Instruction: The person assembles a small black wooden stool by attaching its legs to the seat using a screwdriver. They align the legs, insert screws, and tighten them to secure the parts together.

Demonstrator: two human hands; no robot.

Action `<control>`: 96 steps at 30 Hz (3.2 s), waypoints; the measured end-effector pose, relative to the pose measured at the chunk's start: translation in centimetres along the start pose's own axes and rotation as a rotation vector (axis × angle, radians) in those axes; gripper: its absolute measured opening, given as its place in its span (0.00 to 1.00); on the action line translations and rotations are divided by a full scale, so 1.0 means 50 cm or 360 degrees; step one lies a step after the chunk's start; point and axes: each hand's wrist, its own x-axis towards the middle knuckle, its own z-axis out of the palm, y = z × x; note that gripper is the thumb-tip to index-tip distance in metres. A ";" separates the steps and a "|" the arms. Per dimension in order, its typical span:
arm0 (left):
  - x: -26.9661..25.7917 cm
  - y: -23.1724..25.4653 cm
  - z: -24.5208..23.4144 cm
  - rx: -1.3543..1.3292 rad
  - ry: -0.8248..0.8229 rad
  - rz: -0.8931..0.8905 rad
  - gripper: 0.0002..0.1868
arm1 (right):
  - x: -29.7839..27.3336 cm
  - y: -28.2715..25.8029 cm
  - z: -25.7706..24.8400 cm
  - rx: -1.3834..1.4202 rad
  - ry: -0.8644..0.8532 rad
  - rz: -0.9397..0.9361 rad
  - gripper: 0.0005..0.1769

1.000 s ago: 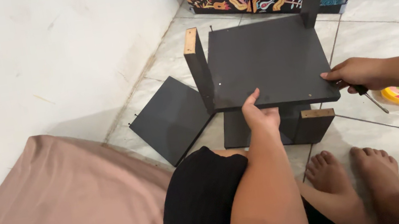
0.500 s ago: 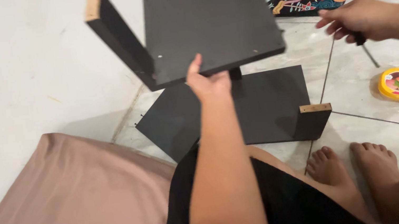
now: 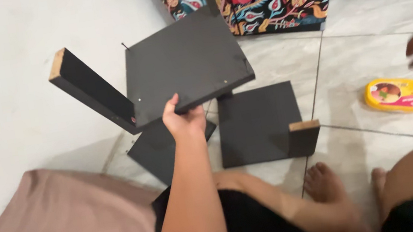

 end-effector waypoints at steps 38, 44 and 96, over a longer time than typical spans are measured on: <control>-0.046 -0.920 -0.323 0.0338 0.0908 -0.0984 0.22 | -0.101 0.118 0.357 0.2663 -0.0250 0.1104 0.27; -0.014 -0.906 -0.402 0.0283 0.1017 -0.0956 0.27 | -0.072 0.077 0.338 0.2713 -0.0250 0.1055 0.25; -0.316 -0.360 -0.149 0.4393 -0.1350 0.0689 0.63 | -0.273 -0.482 0.011 0.0617 0.0244 0.0186 0.55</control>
